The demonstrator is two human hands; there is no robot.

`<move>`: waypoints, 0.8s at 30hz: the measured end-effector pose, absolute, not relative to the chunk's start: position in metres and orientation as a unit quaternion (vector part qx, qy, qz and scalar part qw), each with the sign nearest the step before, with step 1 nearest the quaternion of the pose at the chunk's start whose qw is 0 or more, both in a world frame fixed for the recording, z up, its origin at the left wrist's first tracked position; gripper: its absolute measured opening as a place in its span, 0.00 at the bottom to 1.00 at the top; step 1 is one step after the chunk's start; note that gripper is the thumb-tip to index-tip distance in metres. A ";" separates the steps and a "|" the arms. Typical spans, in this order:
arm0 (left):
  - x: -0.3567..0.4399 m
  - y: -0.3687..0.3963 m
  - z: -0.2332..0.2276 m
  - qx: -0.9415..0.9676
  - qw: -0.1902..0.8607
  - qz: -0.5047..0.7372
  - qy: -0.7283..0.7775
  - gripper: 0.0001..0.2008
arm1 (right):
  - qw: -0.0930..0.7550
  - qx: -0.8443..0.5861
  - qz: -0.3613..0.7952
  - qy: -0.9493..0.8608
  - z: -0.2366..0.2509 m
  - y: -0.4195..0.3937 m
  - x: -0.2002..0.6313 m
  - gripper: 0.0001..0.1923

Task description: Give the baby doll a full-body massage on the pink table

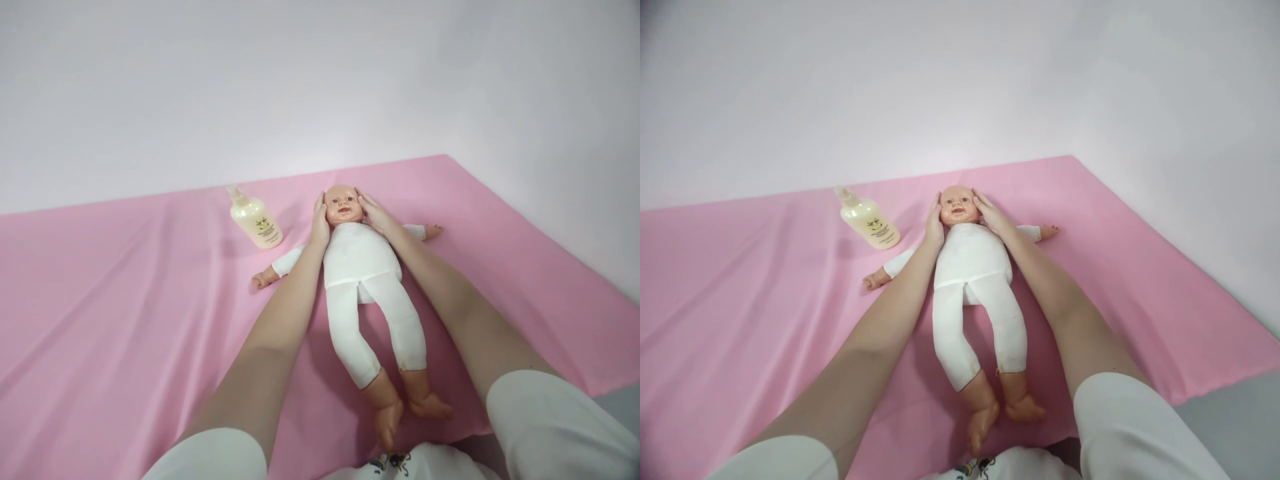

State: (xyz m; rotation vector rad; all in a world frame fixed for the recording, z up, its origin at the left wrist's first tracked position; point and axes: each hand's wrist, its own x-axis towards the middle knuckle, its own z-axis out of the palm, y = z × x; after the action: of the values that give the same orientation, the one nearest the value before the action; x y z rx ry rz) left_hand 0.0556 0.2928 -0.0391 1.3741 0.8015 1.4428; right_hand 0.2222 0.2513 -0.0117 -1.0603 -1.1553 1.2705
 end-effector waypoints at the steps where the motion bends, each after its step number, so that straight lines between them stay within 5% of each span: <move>1: 0.056 0.293 -0.039 0.551 0.490 0.589 0.330 0.28 | 0.531 -0.443 0.540 -0.480 -0.012 0.252 0.223 0.35; 8: 0.055 0.291 -0.036 0.534 0.468 0.609 0.352 0.31 | 0.534 -0.441 0.532 -0.486 -0.009 0.247 0.222 0.37; 15: 0.050 0.268 -0.022 0.643 0.342 0.586 0.355 0.40 | 0.496 -0.474 0.432 -0.585 0.004 0.231 0.221 0.56; 24: 0.049 0.270 -0.022 0.646 0.359 0.577 0.347 0.34 | 0.495 -0.487 0.422 -0.583 0.004 0.231 0.219 0.52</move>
State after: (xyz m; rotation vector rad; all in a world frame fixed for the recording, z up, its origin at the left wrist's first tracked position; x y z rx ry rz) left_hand 0.0492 0.2704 -0.0218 1.6672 0.8942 1.4880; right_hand 0.2190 0.2314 0.0036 -1.1807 -1.4122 1.0237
